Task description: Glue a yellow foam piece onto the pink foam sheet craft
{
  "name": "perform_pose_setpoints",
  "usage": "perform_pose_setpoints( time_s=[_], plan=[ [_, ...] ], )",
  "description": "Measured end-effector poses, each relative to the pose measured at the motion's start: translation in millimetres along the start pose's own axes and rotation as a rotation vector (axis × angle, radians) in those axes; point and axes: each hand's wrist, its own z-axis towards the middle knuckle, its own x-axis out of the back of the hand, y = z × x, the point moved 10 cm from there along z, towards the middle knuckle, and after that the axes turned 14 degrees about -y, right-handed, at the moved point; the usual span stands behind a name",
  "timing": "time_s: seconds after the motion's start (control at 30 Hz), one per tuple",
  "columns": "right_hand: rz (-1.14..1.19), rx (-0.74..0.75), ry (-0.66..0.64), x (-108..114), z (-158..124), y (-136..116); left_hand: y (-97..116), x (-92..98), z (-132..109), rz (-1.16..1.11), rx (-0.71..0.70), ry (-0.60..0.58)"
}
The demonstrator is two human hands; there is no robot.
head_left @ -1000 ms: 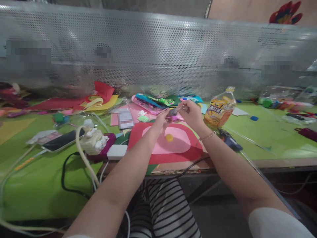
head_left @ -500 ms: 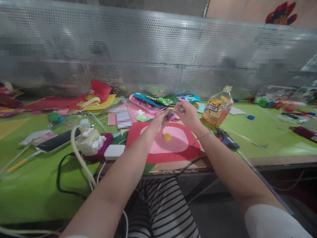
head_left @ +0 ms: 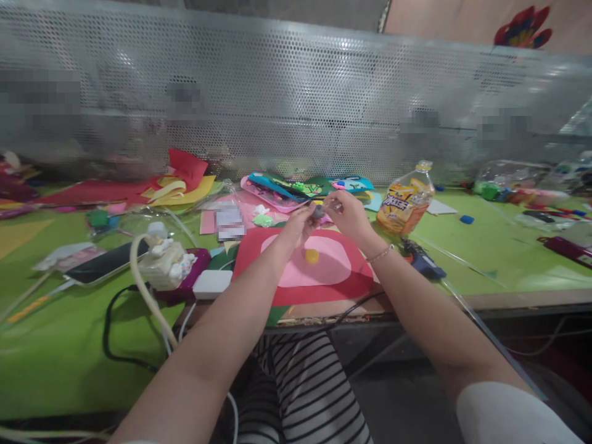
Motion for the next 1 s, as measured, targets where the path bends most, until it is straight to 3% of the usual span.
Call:
perform_pose_setpoints(
  time_s=[0.17,0.43,0.67,0.9,1.0],
  plan=[
    [-0.006,0.011,0.029,-0.9,-1.0,-0.2,2.4,-5.6,-0.7,0.02,-0.009,-0.019],
    [-0.019,-0.002,0.188,25.4,-5.0,-1.5,8.3,19.0,-1.0,-0.004,-0.091,0.157],
    [-0.016,0.054,0.047,-5.6,-4.3,-8.6,4.2,-3.5,0.9,0.02,-0.062,-0.011],
    [-0.006,0.027,0.26,26.8,-10.8,-8.0,7.0,6.7,1.0,-0.014,-0.089,0.074],
    [0.018,0.006,0.27,26.4,-11.0,-5.9,5.9,4.8,0.4,-0.031,-0.078,0.084]
  ],
)
